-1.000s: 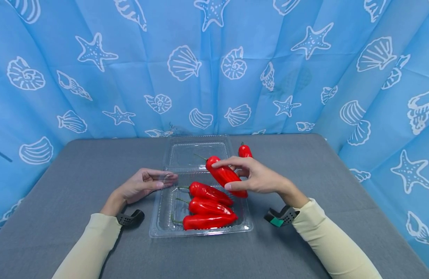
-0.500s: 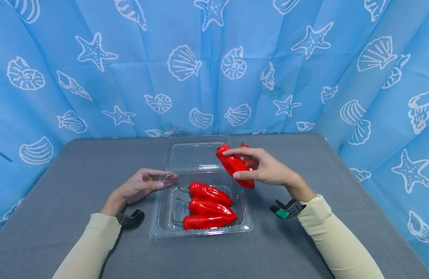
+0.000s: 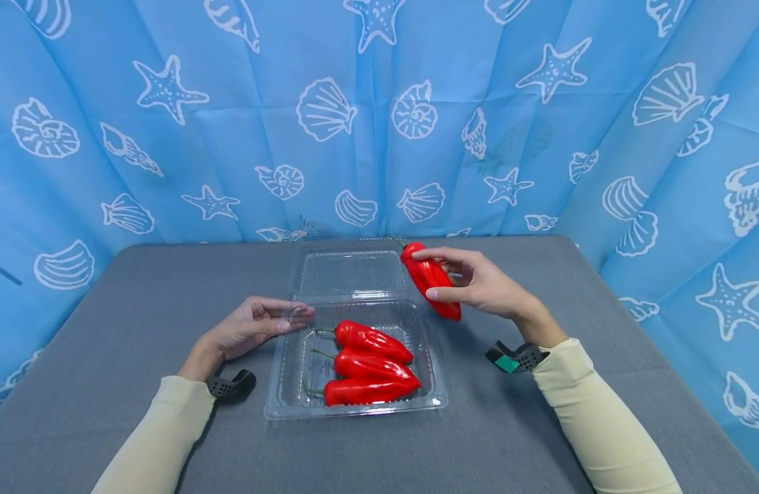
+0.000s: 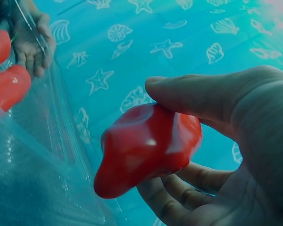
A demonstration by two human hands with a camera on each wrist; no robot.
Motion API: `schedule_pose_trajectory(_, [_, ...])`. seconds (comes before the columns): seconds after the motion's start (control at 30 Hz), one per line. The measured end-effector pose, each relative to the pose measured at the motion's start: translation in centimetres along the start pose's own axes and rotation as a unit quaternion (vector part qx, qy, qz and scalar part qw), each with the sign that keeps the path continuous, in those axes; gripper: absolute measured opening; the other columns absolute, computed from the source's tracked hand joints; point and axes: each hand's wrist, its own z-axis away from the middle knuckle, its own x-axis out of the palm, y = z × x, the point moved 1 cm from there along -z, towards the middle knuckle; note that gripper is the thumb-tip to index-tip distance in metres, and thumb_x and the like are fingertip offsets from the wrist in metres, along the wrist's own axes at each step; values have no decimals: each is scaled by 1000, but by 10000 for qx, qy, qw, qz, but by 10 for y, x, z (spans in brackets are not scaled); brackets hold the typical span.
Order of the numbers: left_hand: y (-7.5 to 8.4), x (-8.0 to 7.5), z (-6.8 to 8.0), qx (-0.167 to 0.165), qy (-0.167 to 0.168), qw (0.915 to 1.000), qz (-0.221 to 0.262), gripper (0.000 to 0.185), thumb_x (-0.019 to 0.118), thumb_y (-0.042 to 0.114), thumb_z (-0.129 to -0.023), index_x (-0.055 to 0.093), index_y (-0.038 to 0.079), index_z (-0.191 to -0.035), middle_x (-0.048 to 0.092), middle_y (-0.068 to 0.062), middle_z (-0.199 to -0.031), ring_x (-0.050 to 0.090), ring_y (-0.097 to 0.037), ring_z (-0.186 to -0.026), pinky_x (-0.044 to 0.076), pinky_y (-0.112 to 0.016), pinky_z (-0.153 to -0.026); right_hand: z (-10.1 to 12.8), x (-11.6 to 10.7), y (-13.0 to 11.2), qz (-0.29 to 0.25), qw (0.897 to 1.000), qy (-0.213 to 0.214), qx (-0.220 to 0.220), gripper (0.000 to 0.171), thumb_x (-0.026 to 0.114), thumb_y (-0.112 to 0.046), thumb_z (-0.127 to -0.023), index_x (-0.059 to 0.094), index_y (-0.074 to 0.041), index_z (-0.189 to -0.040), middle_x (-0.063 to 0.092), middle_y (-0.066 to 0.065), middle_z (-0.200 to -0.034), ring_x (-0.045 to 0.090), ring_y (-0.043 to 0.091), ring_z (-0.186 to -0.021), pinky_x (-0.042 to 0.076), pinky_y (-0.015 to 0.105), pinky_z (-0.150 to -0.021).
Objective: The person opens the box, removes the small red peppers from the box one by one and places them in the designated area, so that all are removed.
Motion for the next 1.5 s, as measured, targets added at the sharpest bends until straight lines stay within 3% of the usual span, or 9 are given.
schedule_pose_trajectory(0.33, [1, 0, 0, -42, 73, 10000, -38, 43, 58, -4, -97, 54, -10, -140, 60, -19, -139, 57, -25, -132, 44, -36, -110, -1, -12, 12, 36, 9988, 391, 280, 60, 76, -8, -88, 55, -14, -144, 50, 13, -139, 52, 37, -119, 60, 45, -84])
schedule_pose_trajectory(0.73, [-1, -1, 0, -26, 52, 10000, -28, 43, 58, -5, -97, 54, -10, -139, 61, -19, -139, 56, -25, -132, 44, -36, -111, -1, -26, 30, -44, 9953, 712, 657, 61, 75, -9, -90, 51, -11, -146, 47, 15, -142, 48, 38, -123, 61, 39, -81])
schedule_pose_trajectory(1.5, [-2, -2, 0, 2, 33, 9999, -116, 43, 57, -4, -98, 52, -11, -140, 60, -20, -140, 56, -26, -132, 44, -35, -111, 3, -43, 59, 164, 9898, 824, 1146, 61, 73, -11, -93, 47, -11, -149, 45, 21, -142, 48, 42, -123, 59, 36, -83])
